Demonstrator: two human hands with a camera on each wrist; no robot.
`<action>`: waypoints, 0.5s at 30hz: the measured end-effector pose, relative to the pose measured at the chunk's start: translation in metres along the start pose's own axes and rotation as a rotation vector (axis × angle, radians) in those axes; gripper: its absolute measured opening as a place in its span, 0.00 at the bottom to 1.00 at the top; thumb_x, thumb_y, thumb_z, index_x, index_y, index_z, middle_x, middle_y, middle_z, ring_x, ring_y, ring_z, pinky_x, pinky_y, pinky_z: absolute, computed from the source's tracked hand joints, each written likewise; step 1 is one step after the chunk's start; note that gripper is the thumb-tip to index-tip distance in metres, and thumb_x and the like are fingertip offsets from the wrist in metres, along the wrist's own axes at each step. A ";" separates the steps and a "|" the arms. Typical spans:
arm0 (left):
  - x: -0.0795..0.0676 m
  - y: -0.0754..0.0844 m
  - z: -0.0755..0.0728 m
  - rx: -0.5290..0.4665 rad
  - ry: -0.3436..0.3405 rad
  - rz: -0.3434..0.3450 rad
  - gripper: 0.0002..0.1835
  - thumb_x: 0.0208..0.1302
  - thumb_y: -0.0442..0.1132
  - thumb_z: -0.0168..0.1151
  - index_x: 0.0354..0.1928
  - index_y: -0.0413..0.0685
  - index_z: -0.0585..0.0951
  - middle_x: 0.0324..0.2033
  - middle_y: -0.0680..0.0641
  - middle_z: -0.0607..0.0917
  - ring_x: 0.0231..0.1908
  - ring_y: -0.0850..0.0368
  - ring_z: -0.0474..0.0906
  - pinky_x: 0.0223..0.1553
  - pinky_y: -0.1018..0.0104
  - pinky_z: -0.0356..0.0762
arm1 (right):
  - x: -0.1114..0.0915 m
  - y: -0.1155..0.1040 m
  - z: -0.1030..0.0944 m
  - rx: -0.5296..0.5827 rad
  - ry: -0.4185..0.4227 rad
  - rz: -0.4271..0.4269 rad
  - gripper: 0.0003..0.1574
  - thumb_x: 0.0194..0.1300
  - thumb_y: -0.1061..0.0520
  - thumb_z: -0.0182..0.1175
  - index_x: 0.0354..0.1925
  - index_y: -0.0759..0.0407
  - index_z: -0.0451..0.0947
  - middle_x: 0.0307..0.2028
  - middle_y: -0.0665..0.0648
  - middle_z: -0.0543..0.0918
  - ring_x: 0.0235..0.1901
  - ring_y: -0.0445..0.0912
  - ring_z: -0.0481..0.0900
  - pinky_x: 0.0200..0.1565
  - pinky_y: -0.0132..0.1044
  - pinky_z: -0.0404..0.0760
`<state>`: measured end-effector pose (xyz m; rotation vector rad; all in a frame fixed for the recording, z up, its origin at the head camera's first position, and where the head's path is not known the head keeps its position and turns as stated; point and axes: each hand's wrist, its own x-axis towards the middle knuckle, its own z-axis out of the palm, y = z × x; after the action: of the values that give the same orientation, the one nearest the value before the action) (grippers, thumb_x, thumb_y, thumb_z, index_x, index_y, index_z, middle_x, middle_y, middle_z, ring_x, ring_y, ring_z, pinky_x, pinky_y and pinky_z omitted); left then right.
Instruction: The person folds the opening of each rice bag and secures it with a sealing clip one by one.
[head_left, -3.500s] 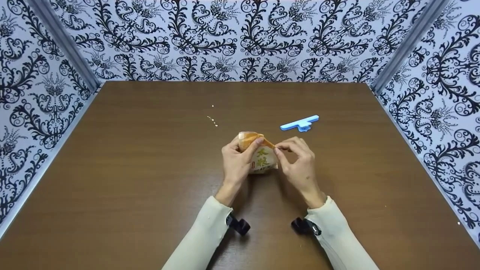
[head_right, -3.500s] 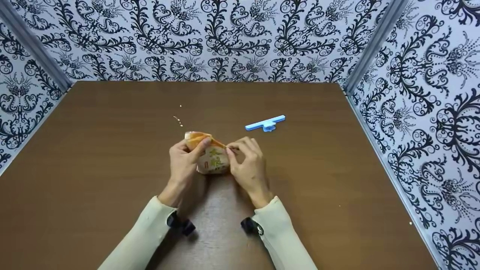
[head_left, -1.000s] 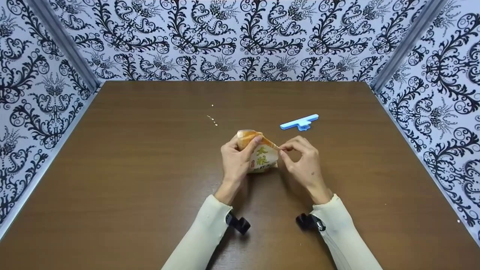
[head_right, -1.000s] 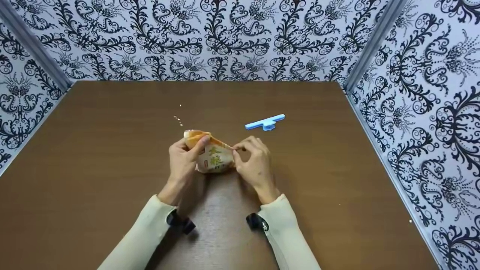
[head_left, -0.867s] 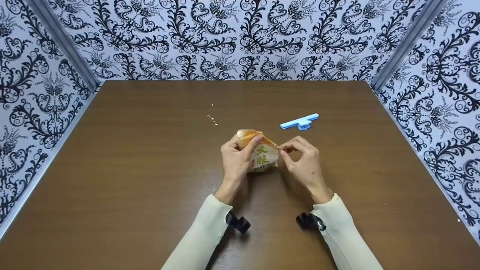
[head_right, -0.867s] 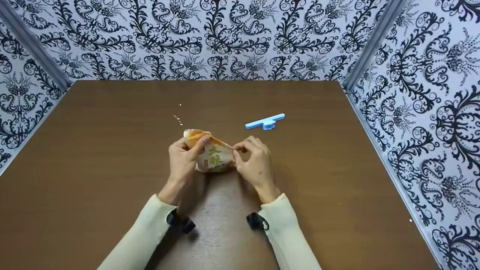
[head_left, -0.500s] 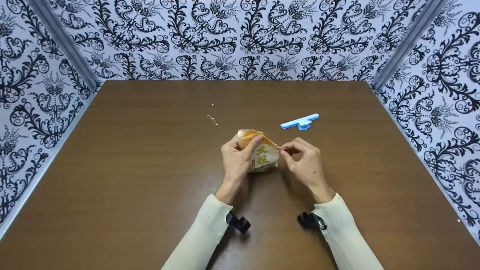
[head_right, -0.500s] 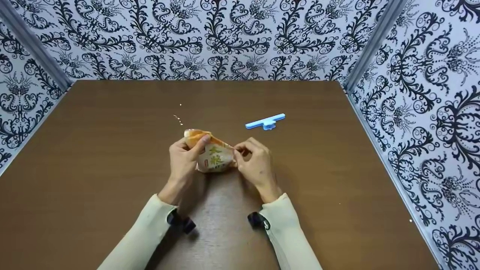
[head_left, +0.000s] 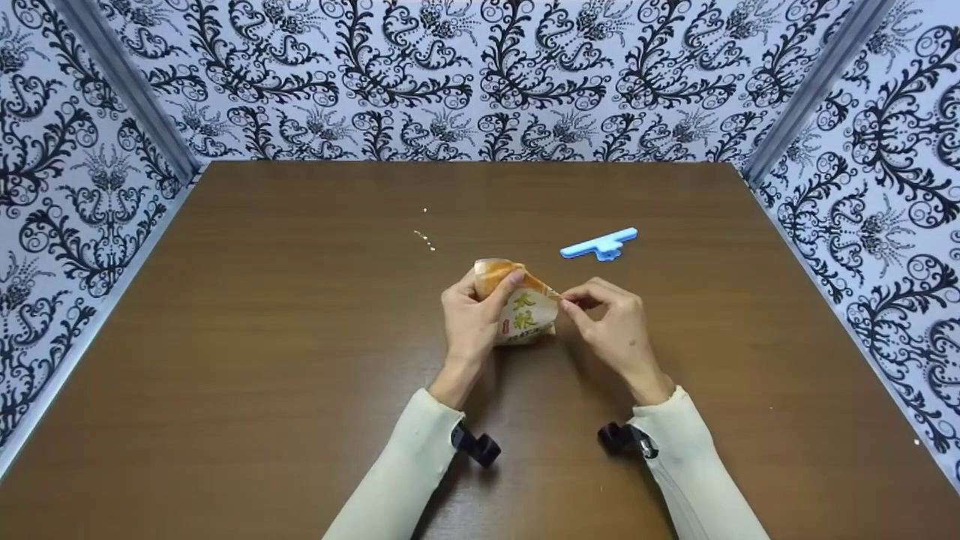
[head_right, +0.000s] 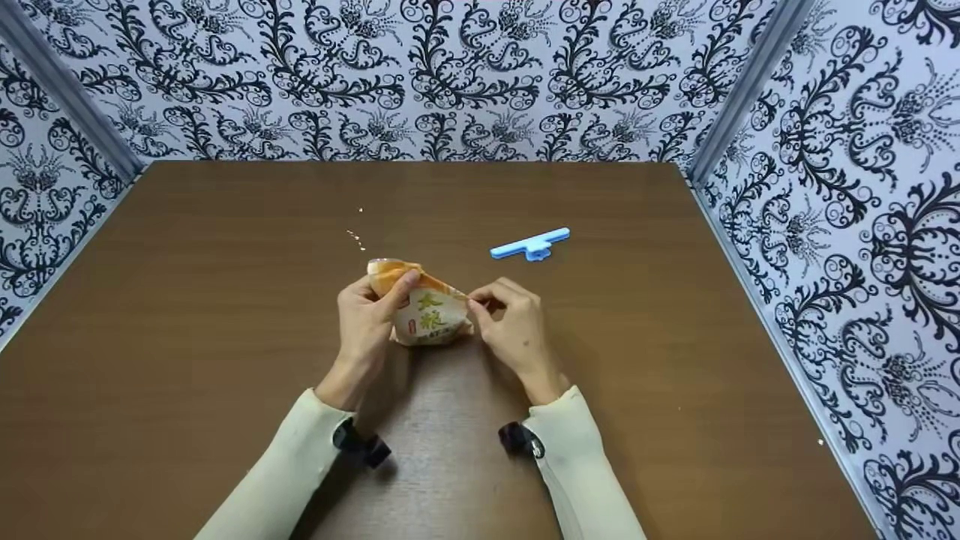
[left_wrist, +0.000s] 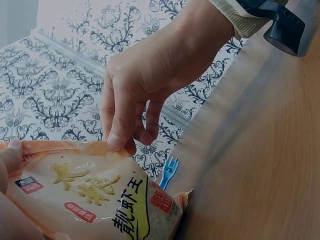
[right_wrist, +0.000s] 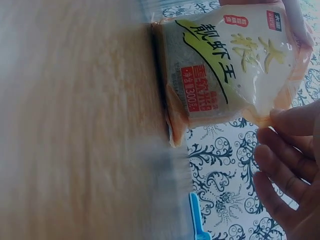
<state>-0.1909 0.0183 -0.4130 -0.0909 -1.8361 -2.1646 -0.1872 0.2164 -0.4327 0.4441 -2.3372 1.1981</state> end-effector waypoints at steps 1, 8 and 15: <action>0.000 0.000 0.000 0.002 -0.001 -0.002 0.09 0.63 0.34 0.75 0.42 0.35 0.89 0.34 0.40 0.92 0.31 0.61 0.87 0.34 0.68 0.85 | 0.000 0.001 0.000 0.007 -0.004 -0.001 0.04 0.62 0.63 0.74 0.36 0.57 0.90 0.33 0.50 0.90 0.34 0.41 0.84 0.41 0.25 0.80; -0.001 -0.001 0.000 0.006 0.006 -0.011 0.09 0.62 0.33 0.75 0.42 0.35 0.89 0.34 0.39 0.92 0.30 0.63 0.86 0.33 0.70 0.84 | 0.000 0.003 -0.001 0.043 -0.018 -0.001 0.04 0.62 0.64 0.74 0.35 0.55 0.91 0.32 0.49 0.90 0.33 0.40 0.83 0.40 0.28 0.82; -0.001 0.000 0.001 0.004 0.006 -0.001 0.09 0.62 0.33 0.75 0.42 0.35 0.89 0.34 0.38 0.92 0.29 0.63 0.85 0.33 0.70 0.82 | 0.002 0.002 -0.003 0.059 -0.022 -0.007 0.05 0.62 0.63 0.74 0.35 0.53 0.91 0.33 0.49 0.90 0.34 0.39 0.83 0.40 0.33 0.84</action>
<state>-0.1905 0.0192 -0.4132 -0.0835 -1.8373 -2.1595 -0.1889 0.2196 -0.4315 0.4878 -2.3216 1.2683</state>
